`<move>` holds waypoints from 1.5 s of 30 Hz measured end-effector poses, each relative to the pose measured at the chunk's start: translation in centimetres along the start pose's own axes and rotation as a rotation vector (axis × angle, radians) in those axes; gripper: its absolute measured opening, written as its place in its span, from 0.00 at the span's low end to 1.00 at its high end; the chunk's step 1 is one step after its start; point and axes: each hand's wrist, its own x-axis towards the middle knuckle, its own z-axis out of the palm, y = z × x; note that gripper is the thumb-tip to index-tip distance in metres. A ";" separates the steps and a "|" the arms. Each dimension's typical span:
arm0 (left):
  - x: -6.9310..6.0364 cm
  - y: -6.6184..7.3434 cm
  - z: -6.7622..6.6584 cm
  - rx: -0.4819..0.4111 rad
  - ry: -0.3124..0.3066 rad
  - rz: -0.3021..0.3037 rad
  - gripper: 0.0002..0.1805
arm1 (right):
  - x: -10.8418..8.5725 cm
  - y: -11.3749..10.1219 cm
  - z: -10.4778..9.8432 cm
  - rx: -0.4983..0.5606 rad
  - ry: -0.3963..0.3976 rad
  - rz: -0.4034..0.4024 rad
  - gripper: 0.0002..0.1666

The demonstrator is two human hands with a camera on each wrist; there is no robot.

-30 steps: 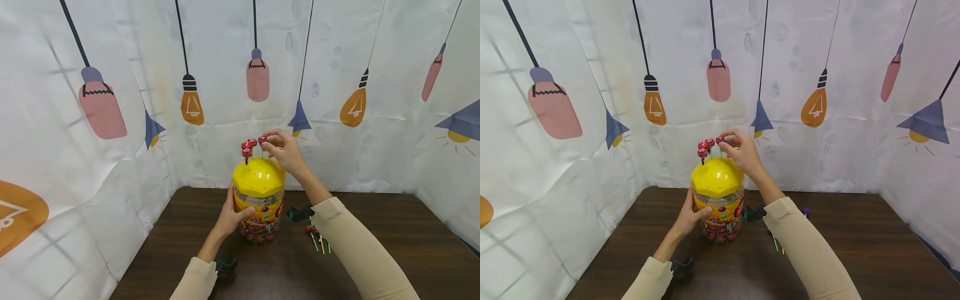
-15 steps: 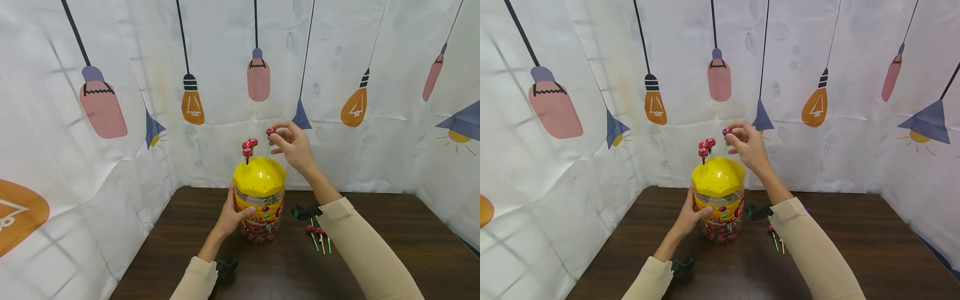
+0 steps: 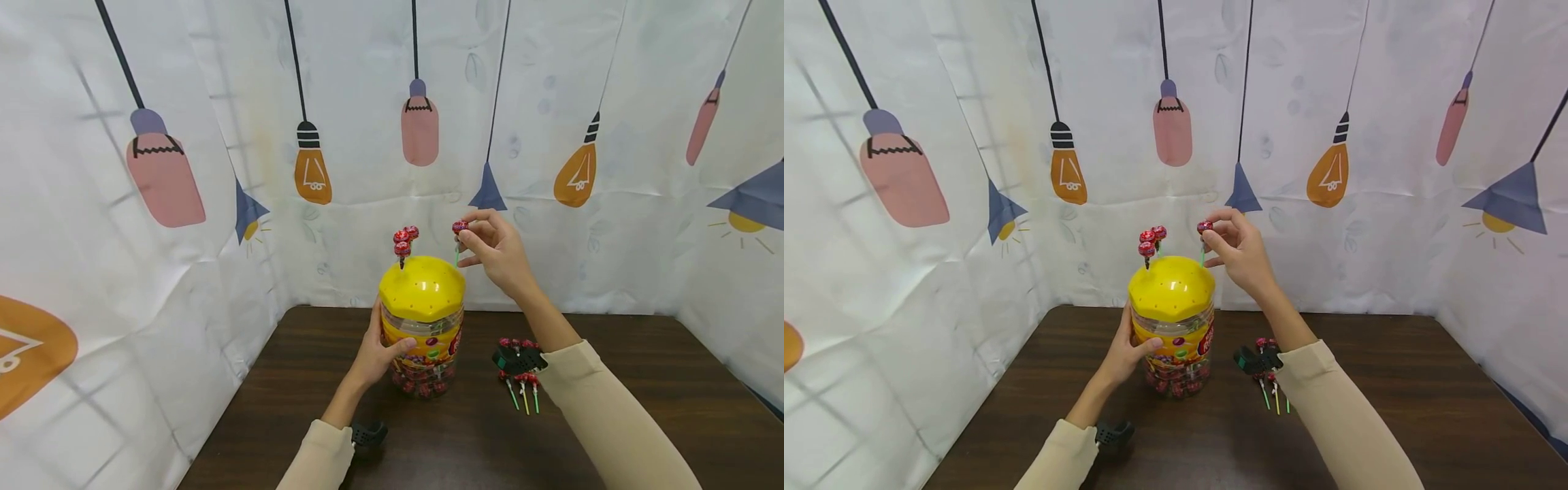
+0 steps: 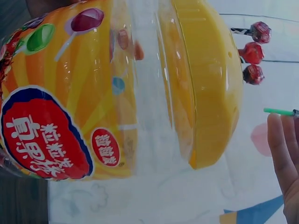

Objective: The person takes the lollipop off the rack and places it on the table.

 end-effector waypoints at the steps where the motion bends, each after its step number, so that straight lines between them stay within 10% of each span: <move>1: 0.0 0.0 0.0 -0.004 -0.001 0.001 0.56 | -0.1 0.1 -0.1 -0.002 0.001 0.002 0.17; 29: 0.1 0.2 0.1 -0.033 -0.006 0.000 0.56 | -4.0 1.4 -3.5 0.078 0.010 0.119 0.13; 45: 0.2 -0.1 0.0 -0.026 -0.007 0.024 0.55 | -12.9 5.4 -8.2 -0.018 -0.054 0.274 0.19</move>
